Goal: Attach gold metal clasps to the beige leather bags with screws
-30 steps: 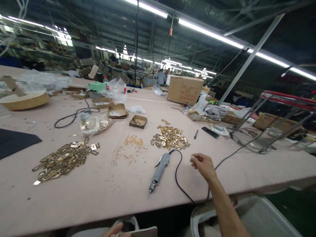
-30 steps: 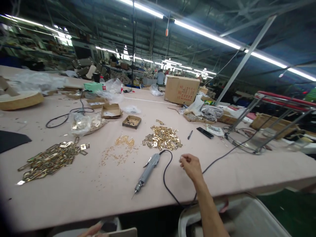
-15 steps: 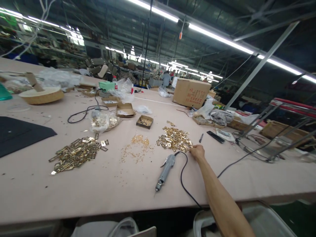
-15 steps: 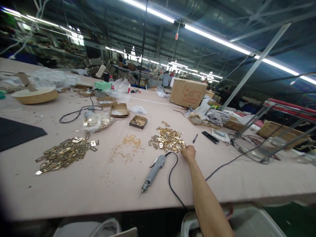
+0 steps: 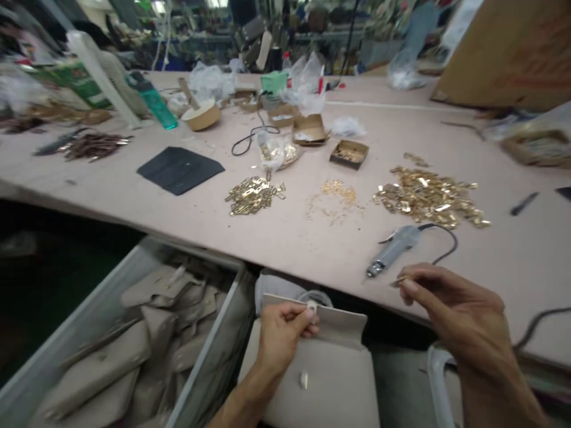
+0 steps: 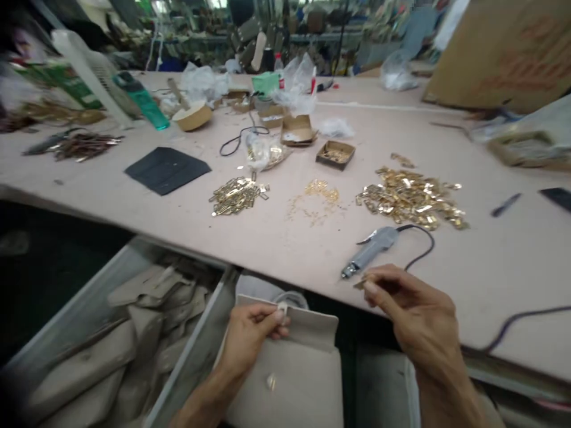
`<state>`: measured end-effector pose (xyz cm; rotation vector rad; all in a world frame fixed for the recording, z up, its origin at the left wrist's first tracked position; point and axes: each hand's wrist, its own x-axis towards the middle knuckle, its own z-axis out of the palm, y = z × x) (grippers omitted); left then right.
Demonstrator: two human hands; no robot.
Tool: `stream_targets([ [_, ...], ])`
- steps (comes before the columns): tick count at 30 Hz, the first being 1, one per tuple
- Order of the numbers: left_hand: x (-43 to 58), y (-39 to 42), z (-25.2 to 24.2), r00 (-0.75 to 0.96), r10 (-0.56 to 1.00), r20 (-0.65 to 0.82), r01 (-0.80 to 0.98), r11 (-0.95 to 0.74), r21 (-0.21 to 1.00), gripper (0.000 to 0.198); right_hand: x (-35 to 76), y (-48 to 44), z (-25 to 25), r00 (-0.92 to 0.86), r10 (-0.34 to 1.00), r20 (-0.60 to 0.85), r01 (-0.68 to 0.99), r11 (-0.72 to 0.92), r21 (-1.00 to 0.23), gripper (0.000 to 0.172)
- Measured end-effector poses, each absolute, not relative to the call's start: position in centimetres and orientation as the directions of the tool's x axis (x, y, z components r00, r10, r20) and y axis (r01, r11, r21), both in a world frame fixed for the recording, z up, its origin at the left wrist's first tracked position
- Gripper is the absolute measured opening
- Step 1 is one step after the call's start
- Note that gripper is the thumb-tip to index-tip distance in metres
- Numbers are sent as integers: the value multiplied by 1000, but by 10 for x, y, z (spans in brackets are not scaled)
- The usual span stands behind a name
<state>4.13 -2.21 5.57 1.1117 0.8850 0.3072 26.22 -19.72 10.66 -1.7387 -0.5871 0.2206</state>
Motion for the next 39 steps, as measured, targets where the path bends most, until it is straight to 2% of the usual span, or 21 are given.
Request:
stream_targets([
  [3, 41, -21, 54, 648, 593, -477, 185, 485, 855, 35, 206, -175, 91, 759, 648, -58, 31, -125, -992, 29],
  [7, 39, -20, 62, 700, 557, -447, 193, 455, 869, 31, 168, -153, 69, 661, 730, -174, -96, -147, -984, 28],
  [16, 35, -17, 64, 806, 467, -363, 149, 433, 889, 21, 159, -133, 66, 601, 778, -184, -161, -108, -981, 21],
  [22, 32, -20, 64, 786, 472, -400, 173, 454, 874, 25, 156, -131, 60, 618, 758, -207, -129, -163, -978, 24],
  [28, 33, -20, 67, 770, 472, -429, 192, 469, 862, 27, 155, -133, 61, 626, 723, -292, -195, -217, -956, 31],
  [39, 33, -20, 63, 785, 453, -423, 175, 492, 853, 28, 150, -130, 65, 658, 696, -289, -174, -234, -957, 31],
])
